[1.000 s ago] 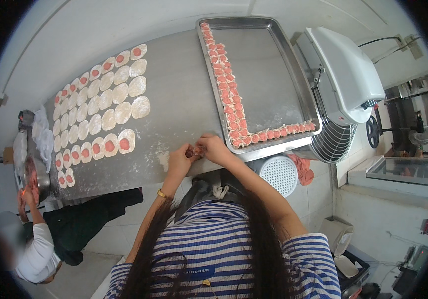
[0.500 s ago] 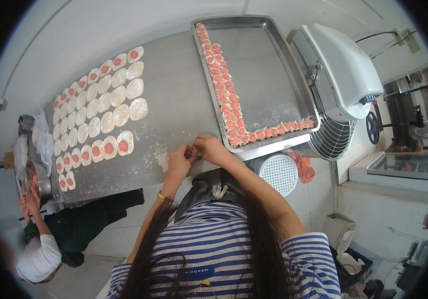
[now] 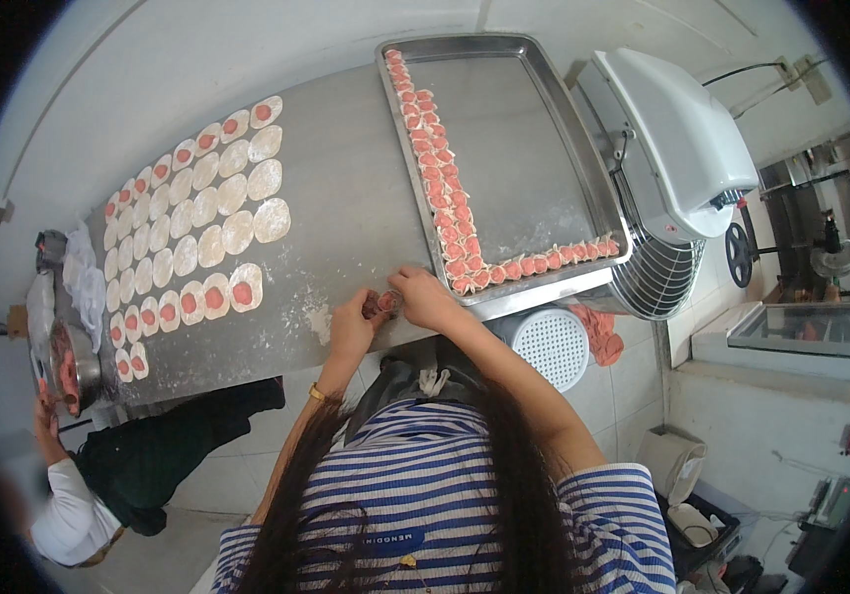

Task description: The person folds small round dough wrappers around pink filling to form dumplings and places them in neat rows on a metal tray. Another person works across the table, also preparing dumplings. The camera wearer repeatedly picks up a wrapper, folds it, and arranges the finished dumplings on the tray.

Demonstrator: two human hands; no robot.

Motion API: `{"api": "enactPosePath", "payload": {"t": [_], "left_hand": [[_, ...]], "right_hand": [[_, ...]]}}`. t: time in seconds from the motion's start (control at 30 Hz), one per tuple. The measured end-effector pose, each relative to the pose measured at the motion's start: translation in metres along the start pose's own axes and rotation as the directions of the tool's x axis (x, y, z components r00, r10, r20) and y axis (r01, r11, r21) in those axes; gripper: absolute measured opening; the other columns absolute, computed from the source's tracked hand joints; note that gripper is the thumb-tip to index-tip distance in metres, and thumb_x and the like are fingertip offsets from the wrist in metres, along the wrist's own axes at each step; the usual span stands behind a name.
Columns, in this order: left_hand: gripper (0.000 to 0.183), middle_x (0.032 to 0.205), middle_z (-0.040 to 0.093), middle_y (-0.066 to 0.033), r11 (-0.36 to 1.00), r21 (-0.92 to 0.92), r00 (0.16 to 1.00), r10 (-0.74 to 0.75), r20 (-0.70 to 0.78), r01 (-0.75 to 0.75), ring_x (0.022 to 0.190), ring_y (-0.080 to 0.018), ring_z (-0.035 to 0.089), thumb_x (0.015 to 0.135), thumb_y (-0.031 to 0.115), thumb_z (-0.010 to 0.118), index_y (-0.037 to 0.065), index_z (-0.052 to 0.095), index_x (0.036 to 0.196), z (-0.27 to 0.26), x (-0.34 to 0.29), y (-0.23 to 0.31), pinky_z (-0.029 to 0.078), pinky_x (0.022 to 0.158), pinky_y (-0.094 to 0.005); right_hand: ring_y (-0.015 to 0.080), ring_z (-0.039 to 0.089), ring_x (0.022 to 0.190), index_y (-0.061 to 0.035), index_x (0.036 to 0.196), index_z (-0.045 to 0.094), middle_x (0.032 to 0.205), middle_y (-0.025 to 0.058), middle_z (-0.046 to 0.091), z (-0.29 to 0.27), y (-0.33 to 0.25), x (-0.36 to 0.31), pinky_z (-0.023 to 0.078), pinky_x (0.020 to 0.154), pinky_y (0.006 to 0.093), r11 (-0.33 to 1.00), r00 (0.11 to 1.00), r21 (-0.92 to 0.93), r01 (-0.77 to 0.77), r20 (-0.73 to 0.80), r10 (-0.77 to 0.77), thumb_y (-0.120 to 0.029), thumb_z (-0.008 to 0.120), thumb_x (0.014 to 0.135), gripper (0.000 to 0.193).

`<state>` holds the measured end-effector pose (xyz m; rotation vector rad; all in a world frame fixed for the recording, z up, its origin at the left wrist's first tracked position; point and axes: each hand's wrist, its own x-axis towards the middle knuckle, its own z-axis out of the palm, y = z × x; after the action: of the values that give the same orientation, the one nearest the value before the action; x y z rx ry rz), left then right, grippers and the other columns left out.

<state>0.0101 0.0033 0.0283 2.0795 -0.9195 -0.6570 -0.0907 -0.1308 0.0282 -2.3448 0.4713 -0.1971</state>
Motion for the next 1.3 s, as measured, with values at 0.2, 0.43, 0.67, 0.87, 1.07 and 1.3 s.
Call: {"api": "enactPosePath", "payload": {"t": [0.2, 0.43, 0.67, 0.87, 1.07, 1.3], "left_hand": [[0.023, 0.073, 0.066, -0.0132, 0.994, 0.1, 0.998, 0.052, -0.037, -0.048, 0.067, -0.0262, 0.065, 0.076, 0.02, 0.072, 0.003, 0.063, 0.09, 0.007, 0.002, 0.001, 0.05, 0.062, -0.0341], [0.021, 0.077, 0.066, -0.0132, 0.998, -0.037, 0.997, 0.048, -0.057, -0.05, 0.07, -0.0254, 0.065, 0.075, 0.01, 0.071, 0.002, 0.062, 0.092, 0.011, 0.007, -0.007, 0.05, 0.064, -0.0333], [0.02, 0.077, 0.066, -0.0123, 0.996, -0.063, 0.995, 0.053, -0.079, -0.058, 0.07, -0.0252, 0.066, 0.073, 0.006, 0.072, 0.002, 0.061, 0.09, 0.008, 0.014, 0.003, 0.05, 0.065, -0.0344], [0.026, 0.082, 0.066, -0.0145, 0.987, -0.083, 0.982, 0.124, -0.139, -0.137, 0.076, -0.0268, 0.066, 0.069, 0.002, 0.073, 0.0, 0.06, 0.092, 0.008, 0.022, 0.001, 0.051, 0.068, -0.0352], [0.023, 0.084, 0.066, -0.0151, 0.989, -0.133, 0.994, 0.055, -0.089, -0.067, 0.078, -0.0269, 0.066, 0.07, -0.002, 0.071, 0.0, 0.058, 0.09, 0.007, 0.027, 0.003, 0.051, 0.07, -0.0338], [0.019, 0.083, 0.066, -0.0118, 0.972, -0.234, 0.997, -0.029, -0.076, 0.011, 0.082, -0.0197, 0.066, 0.074, -0.003, 0.067, -0.001, 0.058, 0.09, 0.01, 0.027, 0.0, 0.05, 0.072, -0.0313]], "right_hand": [[0.0375, 0.057, 0.091, -0.003, 0.094, 0.062, 0.092, 0.0158, 0.057, 0.0, 0.002, 0.004, 0.047, 0.076, 0.0435, 0.992, 0.997, 0.119, -0.033, 0.068, 0.024, 0.006, 0.057, 0.068, 0.028], [0.0367, 0.059, 0.085, -0.0024, 0.096, 0.062, 0.09, 0.015, 0.058, 0.007, 0.001, 0.002, 0.049, 0.072, 0.041, 0.999, 0.997, 0.033, -0.023, -0.075, 0.025, 0.003, 0.058, 0.071, 0.025], [0.0391, 0.058, 0.086, -0.0012, 0.09, 0.063, 0.088, 0.0175, 0.058, 0.002, -0.001, 0.01, 0.048, 0.072, 0.0439, 0.994, 0.99, 0.095, -0.051, -0.128, 0.063, 0.005, 0.056, 0.07, 0.022], [0.0388, 0.059, 0.083, -0.0009, 0.084, 0.063, 0.086, 0.0176, 0.058, 0.004, 0.003, 0.018, 0.048, 0.071, 0.0439, 0.984, 0.981, 0.111, -0.138, -0.124, 0.152, 0.005, 0.056, 0.069, 0.017], [0.0377, 0.059, 0.083, -0.0016, 0.085, 0.063, 0.086, 0.0168, 0.058, 0.004, 0.012, 0.024, 0.048, 0.07, 0.043, 0.98, 0.988, 0.176, -0.088, -0.107, 0.107, 0.003, 0.057, 0.071, 0.016], [0.0364, 0.057, 0.086, -0.0029, 0.095, 0.061, 0.089, 0.0146, 0.056, 0.001, 0.009, 0.024, 0.047, 0.072, 0.0427, 0.996, 0.999, 0.086, -0.017, -0.032, 0.019, 0.006, 0.056, 0.067, 0.03]]}}
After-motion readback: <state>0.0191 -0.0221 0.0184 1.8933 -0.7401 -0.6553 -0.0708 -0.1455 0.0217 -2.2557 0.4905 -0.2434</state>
